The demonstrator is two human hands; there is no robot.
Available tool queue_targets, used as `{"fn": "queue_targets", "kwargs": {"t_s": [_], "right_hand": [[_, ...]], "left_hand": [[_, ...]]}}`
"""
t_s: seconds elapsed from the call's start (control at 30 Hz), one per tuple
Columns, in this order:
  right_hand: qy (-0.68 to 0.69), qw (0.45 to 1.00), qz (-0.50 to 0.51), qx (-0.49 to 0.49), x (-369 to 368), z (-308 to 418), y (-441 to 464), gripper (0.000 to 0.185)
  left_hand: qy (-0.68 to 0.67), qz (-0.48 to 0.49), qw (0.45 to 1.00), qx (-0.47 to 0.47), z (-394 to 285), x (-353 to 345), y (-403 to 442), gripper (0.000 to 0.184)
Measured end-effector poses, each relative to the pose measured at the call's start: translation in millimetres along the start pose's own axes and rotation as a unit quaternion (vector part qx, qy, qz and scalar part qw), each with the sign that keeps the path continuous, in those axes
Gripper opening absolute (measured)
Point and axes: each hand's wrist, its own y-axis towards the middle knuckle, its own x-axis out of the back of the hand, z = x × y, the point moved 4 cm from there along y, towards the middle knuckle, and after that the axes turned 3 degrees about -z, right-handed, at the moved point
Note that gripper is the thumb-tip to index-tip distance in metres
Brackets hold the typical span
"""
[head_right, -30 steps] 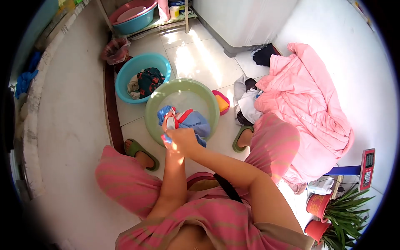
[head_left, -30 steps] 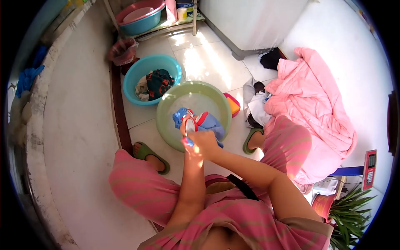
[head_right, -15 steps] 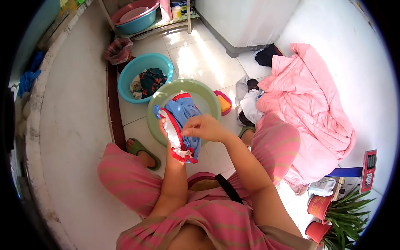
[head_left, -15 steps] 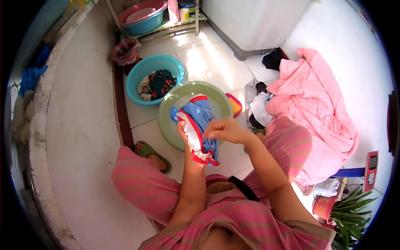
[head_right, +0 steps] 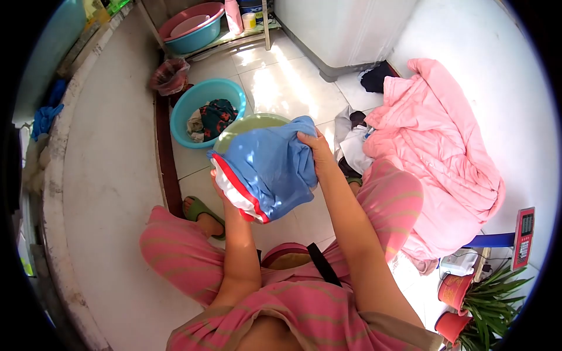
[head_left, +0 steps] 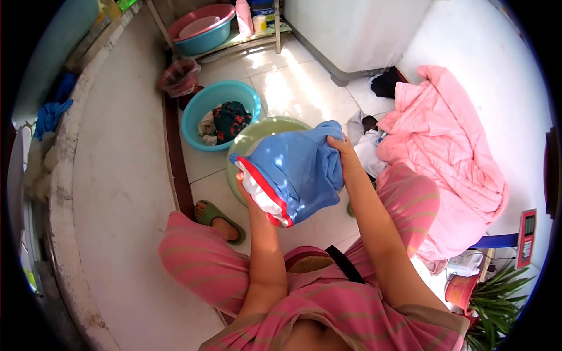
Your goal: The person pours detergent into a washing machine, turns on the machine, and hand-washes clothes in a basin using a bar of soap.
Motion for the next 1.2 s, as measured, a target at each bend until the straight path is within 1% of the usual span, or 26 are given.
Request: {"fn": "queue_targets", "kwargs": {"t_s": [0.03, 0.07, 0.1, 0.13, 0.2, 0.23, 0.3, 0.33, 0.37, 0.4, 0.43, 0.5, 0.53, 0.6, 0.67, 0.7, 0.73, 0.77, 0.83, 0.9, 0.93, 0.97, 1.0, 1.07, 1.13, 1.2], "right_hand": [[0.000, 1.000, -0.001, 0.001, 0.0, 4.8, -0.3, 0.052], [0.083, 0.996, 0.033, 0.000, -2.7, 10.6, -0.3, 0.054], [0.166, 0.984, 0.067, -0.002, -7.9, 15.4, -1.8, 0.057], [0.166, 0.984, 0.068, -0.003, -11.7, 18.0, -3.5, 0.057], [0.067, 0.994, 0.081, 0.003, -23.5, 25.0, -6.6, 0.065], [-0.050, 0.998, 0.044, 0.014, -36.2, 25.5, -13.7, 0.066], [-0.266, 0.962, 0.065, 0.016, -55.0, -5.1, -18.5, 0.065], [-0.437, 0.893, 0.086, 0.070, -74.0, -24.8, -32.3, 0.060], [-0.651, 0.735, 0.128, 0.142, -92.0, -47.8, -50.9, 0.046], [-0.651, 0.735, 0.129, 0.139, -95.1, -62.7, -60.4, 0.046], [-0.708, 0.641, 0.197, 0.222, -102.9, -77.6, -70.7, 0.042], [-0.739, 0.605, 0.156, 0.252, -102.8, -75.8, -59.3, 0.038], [-0.718, 0.665, 0.049, 0.199, -94.4, -57.6, -32.3, 0.038], [-0.721, 0.646, -0.118, 0.220, -68.9, -35.7, 10.8, 0.039], [-0.705, 0.665, -0.127, 0.210, -71.8, -34.5, 5.6, 0.038], [-0.694, 0.679, -0.129, 0.203, -73.7, -31.5, 5.3, 0.037], [-0.698, 0.674, -0.126, 0.206, -83.8, -47.9, -8.4, 0.037], [-0.665, 0.637, -0.152, 0.359, -106.0, -73.2, -41.7, 0.036], [-0.614, 0.588, -0.177, 0.496, -114.3, -79.1, -66.4, 0.036], [-0.712, 0.666, -0.002, 0.222, -86.5, -70.8, -36.4, 0.035], [-0.716, 0.668, -0.090, 0.184, -75.1, -54.4, -13.9, 0.037], [-0.710, 0.665, -0.179, 0.147, -63.1, -39.4, 9.6, 0.039], [-0.702, 0.681, -0.145, 0.151, -53.9, -30.0, 23.8, 0.041], [-0.695, 0.694, -0.100, 0.157, -42.8, -8.0, 38.7, 0.043], [-0.570, 0.817, 0.001, 0.093, -52.3, 21.4, 43.8, 0.042], [-0.312, 0.949, 0.034, -0.004, -69.6, 50.7, 33.2, 0.040]], "left_hand": [[-0.196, 0.191, 0.954, 0.122, -3.5, -8.9, -8.5, 0.056], [-0.376, 0.366, 0.819, 0.232, -12.1, -20.1, -20.5, 0.059], [-0.406, 0.350, 0.796, 0.282, -11.5, -21.9, -17.7, 0.058], [-0.407, 0.349, 0.796, 0.281, -2.9, -18.5, -13.6, 0.058], [-0.394, 0.238, 0.846, 0.269, 22.3, -9.6, 0.3, 0.050], [-0.340, 0.200, 0.884, 0.251, 7.2, -22.0, -16.8, 0.041], [-0.336, 0.219, 0.872, 0.281, 26.2, -37.0, -21.7, 0.040], [-0.341, 0.232, 0.858, 0.308, 37.9, -45.7, -26.4, 0.040], [-0.218, 0.277, 0.933, 0.079, 39.9, -42.1, -37.4, 0.041], [-0.219, 0.274, 0.933, 0.080, 41.0, -44.0, -42.6, 0.041], [-0.227, 0.225, 0.933, 0.163, 47.4, -42.4, -45.8, 0.040], [-0.237, 0.121, 0.908, 0.323, 55.6, -36.9, -55.2, 0.039], [-0.241, 0.066, 0.883, 0.398, 61.5, -33.6, -61.1, 0.039], [-0.186, 0.101, 0.899, 0.384, 67.0, -46.2, -60.9, 0.041], [-0.188, 0.162, 0.899, 0.360, 52.1, -60.4, -63.8, 0.041], [-0.178, 0.153, 0.901, 0.366, 55.0, -55.4, -53.4, 0.045], [-0.213, 0.211, 0.868, 0.396, 43.6, -55.6, -50.5, 0.046], [-0.158, 0.257, 0.928, 0.219, 74.9, -28.2, -38.2, 0.044], [-0.089, 0.289, 0.952, 0.038, 68.7, -17.3, -43.5, 0.042], [-0.126, 0.156, 0.927, 0.316, 68.4, -31.4, -52.7, 0.046], [-0.144, 0.088, 0.882, 0.441, 57.9, -44.2, -65.4, 0.047], [-0.216, 0.157, 0.871, 0.411, 45.3, -56.2, -70.8, 0.048], [-0.212, 0.158, 0.873, 0.410, 37.2, -58.7, -71.8, 0.048], [-0.161, 0.256, 0.868, 0.395, 23.4, -67.6, -72.9, 0.047], [-0.169, 0.230, 0.873, 0.396, 19.9, -64.7, -60.9, 0.046], [-0.232, 0.271, 0.858, 0.370, 12.0, -58.8, -51.9, 0.044]]}}
